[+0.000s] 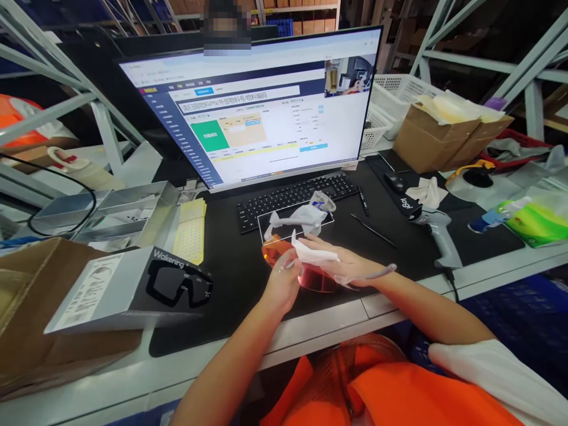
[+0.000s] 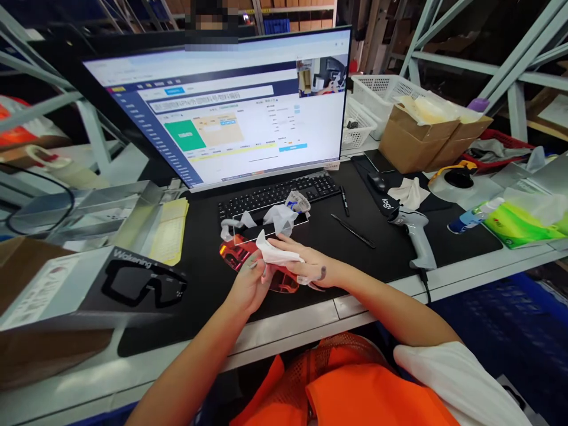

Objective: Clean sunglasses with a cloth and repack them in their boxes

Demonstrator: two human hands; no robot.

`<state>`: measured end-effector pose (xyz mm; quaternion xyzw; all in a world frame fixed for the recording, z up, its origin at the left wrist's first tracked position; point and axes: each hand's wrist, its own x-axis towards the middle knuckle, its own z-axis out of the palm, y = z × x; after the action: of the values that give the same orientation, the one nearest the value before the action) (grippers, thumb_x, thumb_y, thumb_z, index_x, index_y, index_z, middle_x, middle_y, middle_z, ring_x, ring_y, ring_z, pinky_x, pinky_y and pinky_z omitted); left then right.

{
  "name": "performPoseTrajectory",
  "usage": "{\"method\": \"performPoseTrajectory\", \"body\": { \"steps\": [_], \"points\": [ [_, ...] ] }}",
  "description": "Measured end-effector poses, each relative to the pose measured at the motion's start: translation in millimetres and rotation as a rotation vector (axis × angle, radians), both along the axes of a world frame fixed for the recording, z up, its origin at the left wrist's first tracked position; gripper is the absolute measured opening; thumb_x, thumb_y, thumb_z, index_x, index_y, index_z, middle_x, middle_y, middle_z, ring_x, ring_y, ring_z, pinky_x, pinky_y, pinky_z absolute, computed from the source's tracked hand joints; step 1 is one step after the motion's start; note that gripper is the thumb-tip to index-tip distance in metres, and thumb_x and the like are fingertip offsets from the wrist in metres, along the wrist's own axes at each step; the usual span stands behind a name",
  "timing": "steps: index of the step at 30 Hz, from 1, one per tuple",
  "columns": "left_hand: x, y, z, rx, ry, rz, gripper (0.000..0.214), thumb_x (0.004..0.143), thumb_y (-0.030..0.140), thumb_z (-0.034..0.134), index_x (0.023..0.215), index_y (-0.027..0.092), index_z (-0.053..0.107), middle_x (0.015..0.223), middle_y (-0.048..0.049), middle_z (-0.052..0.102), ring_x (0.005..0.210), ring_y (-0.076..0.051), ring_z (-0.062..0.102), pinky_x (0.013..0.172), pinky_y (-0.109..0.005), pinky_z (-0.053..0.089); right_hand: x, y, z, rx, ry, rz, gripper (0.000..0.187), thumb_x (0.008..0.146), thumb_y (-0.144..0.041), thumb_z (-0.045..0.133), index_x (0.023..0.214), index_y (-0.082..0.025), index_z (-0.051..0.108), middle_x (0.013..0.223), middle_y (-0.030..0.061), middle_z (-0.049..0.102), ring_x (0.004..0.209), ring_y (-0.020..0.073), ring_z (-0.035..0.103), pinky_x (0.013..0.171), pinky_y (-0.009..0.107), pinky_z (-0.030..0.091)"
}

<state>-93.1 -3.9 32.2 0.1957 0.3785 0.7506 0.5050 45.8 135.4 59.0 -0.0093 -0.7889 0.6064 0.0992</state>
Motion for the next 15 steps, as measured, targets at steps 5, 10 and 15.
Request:
{"method": "performPoseTrajectory", "body": {
  "steps": [5,10,15],
  "points": [
    [-2.8,-0.8,3.3,-0.082,-0.053,0.027,0.055,0.059,0.045,0.095,0.100,0.015,0.074,0.086,-0.0054,0.074,0.077,-0.016,0.069,0.081,-0.030,0.055,8.7,2.5,-2.2,0.026,0.048,0.057,0.072,0.098,-0.065,0.044,0.158,-0.026,0.036,0.168,0.0058,0.025,0.158,0.0268,0.005,0.127,0.047,0.007],
    [-4.3,-1.2,5.5,-0.070,0.045,0.097,0.051,0.055,0.046,0.096,0.092,0.018,0.074,0.085,-0.0053,0.074,0.082,-0.021,0.071,0.081,-0.034,0.057,18.5,4.1,6.3,-0.152,0.024,0.013,0.065,0.096,-0.060,0.052,0.151,-0.027,0.049,0.164,0.0043,0.035,0.158,0.0269,0.009,0.126,0.047,0.010],
    [-9.5,-6.7,8.2,0.019,0.364,0.243,0.042,0.062,0.047,0.091,0.091,0.021,0.075,0.103,-0.0087,0.075,0.096,-0.024,0.071,0.089,-0.037,0.057,24.3,11.2,8.3,-0.650,0.014,-0.190,0.057,0.087,-0.056,0.061,0.125,-0.016,0.071,0.144,0.0143,0.060,0.143,0.0353,0.045,0.117,0.052,0.036]
  ]
}}
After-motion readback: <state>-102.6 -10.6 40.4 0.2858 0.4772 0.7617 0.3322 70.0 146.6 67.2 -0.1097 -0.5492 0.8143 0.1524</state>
